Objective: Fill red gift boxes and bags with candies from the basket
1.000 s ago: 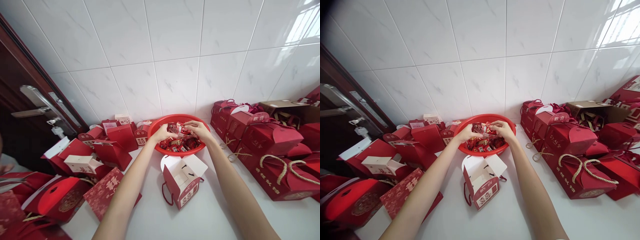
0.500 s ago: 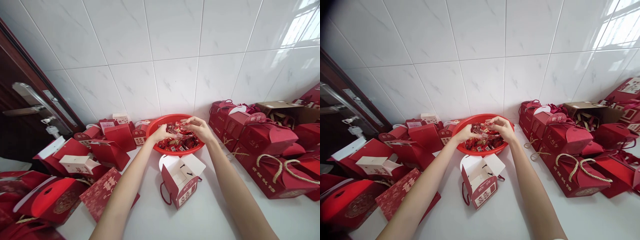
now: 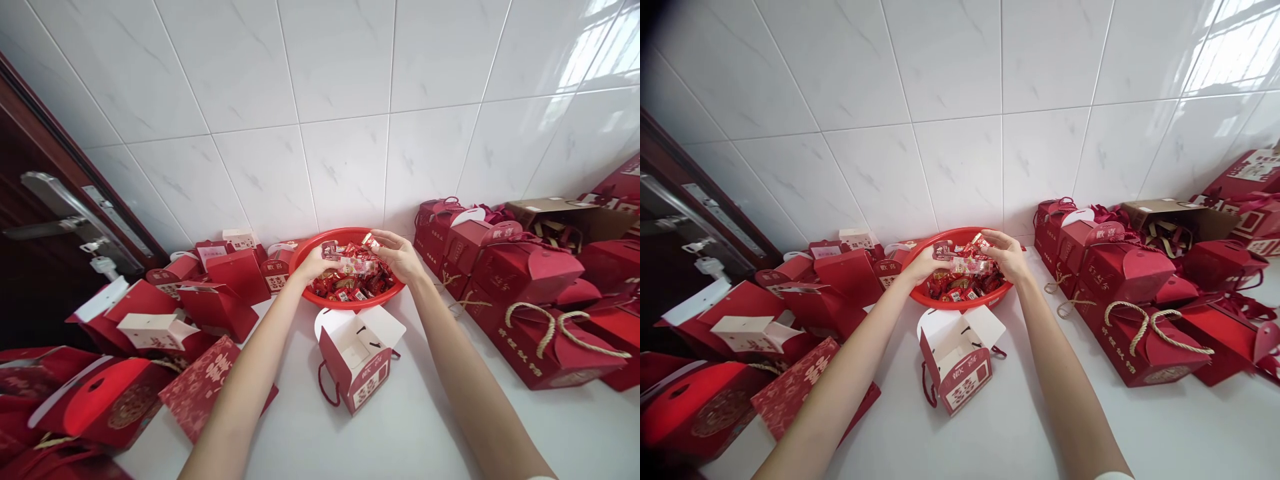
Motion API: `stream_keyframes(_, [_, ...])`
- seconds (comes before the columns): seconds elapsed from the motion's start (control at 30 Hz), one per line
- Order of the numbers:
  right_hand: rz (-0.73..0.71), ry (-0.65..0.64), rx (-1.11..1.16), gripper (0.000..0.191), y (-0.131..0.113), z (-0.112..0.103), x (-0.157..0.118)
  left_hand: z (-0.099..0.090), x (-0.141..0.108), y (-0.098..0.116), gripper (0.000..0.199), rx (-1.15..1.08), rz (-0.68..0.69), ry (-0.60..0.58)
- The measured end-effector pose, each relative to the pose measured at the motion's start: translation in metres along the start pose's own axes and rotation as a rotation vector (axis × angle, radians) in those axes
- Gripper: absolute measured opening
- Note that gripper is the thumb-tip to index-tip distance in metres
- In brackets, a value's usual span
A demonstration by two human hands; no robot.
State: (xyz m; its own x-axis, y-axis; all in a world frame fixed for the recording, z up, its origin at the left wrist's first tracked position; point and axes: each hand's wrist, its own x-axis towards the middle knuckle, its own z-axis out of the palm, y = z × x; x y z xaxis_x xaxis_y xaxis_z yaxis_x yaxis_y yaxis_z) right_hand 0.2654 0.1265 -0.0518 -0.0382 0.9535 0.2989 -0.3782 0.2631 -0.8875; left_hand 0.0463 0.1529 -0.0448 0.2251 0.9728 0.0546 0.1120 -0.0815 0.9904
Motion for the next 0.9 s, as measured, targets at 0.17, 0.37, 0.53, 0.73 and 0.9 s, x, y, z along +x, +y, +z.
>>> stream_keyframes(0.17, [0.028, -0.008, 0.001, 0.046, 0.003, -0.001, 0.002, -0.003, 0.006, -0.003, 0.043, -0.04, -0.043, 0.095])
stream_keyframes(0.37, [0.067, -0.051, 0.013, 0.048, 0.001, 0.0, 0.0, -0.005, 0.006, -0.004, 0.045, -0.032, -0.038, 0.136])
stream_keyframes(0.53, [0.107, -0.076, -0.014, 0.04, 0.0, 0.0, 0.0, -0.005, 0.008, -0.007, 0.071, 0.032, -0.039, 0.2])
stream_keyframes(0.73, [0.181, -0.089, -0.109, 0.034, 0.006, 0.002, 0.003, 0.007, 0.013, -0.001, 0.107, 0.157, -0.011, 0.288])
stream_keyframes(0.9, [0.251, -0.117, -0.195, 0.029, 0.011, 0.004, 0.004, 0.037, 0.017, 0.018, 0.108, 0.304, 0.048, 0.198])
